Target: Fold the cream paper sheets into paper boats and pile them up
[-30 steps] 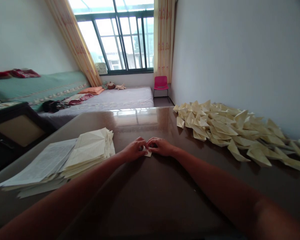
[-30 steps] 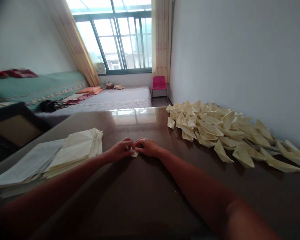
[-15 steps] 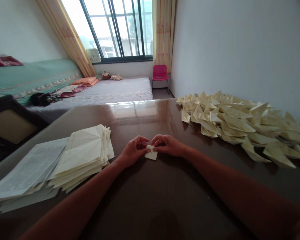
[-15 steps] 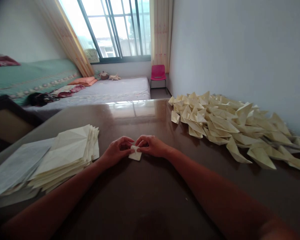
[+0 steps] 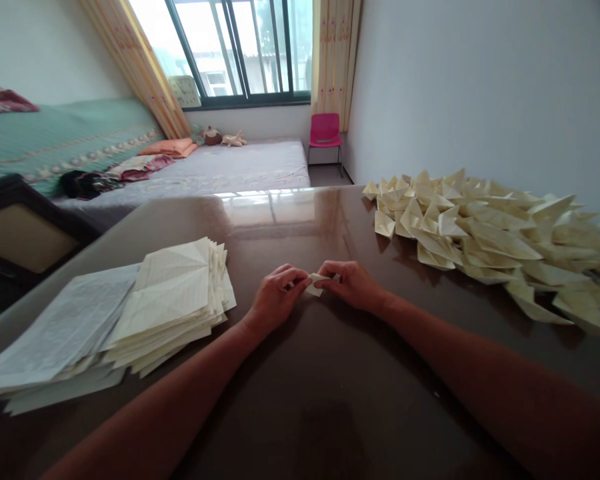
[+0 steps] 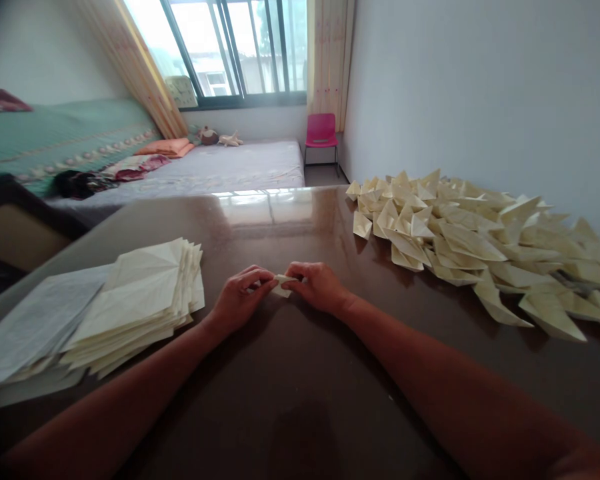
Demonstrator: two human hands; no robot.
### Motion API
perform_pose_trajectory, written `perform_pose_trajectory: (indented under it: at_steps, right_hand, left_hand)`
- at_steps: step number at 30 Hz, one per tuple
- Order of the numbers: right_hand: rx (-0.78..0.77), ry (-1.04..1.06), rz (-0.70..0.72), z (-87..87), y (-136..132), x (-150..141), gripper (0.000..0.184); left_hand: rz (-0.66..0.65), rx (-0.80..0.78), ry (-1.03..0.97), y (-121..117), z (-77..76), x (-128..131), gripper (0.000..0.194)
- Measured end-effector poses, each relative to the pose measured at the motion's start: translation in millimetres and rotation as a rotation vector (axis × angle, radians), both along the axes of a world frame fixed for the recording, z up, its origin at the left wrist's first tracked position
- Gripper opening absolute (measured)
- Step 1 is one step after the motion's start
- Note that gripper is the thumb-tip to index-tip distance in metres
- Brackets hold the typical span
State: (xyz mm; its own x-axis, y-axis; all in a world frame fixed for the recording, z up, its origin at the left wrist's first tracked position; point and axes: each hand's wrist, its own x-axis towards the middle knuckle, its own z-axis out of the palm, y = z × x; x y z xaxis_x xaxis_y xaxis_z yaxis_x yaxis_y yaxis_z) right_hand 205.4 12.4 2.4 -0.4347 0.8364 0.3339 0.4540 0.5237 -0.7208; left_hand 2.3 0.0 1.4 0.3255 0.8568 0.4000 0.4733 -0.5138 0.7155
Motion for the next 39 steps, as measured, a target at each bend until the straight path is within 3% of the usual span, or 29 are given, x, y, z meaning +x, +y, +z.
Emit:
perform_pose_trajectory:
  at_steps: [9, 26, 33, 39]
  right_hand:
    - [0.079, 0.025, -0.007, 2.1, -3.2, 1.5, 0.027]
    - [-0.157, 0.212, -0.029, 0.2, 6.6, 8.9, 0.033]
    - [0.053, 0.1, 0.0, 1.7, -2.2, 0.2, 0.029]
    - [0.114, 0.024, -0.031, 4.8, -8.8, -2.6, 0.031]
  left_hand:
    - [-0.017, 0.115, 0.193, -6.4, 2.9, 1.0, 0.019]
    - [0.052, -0.012, 0.09, -1.8, 0.0, 1.0, 0.019]
    - [-0.038, 0.03, 0.011, -4.1, 0.6, 4.1, 0.019]
    - [0.035, 0.046, 0.009, -5.7, 1.4, 4.8, 0.018]
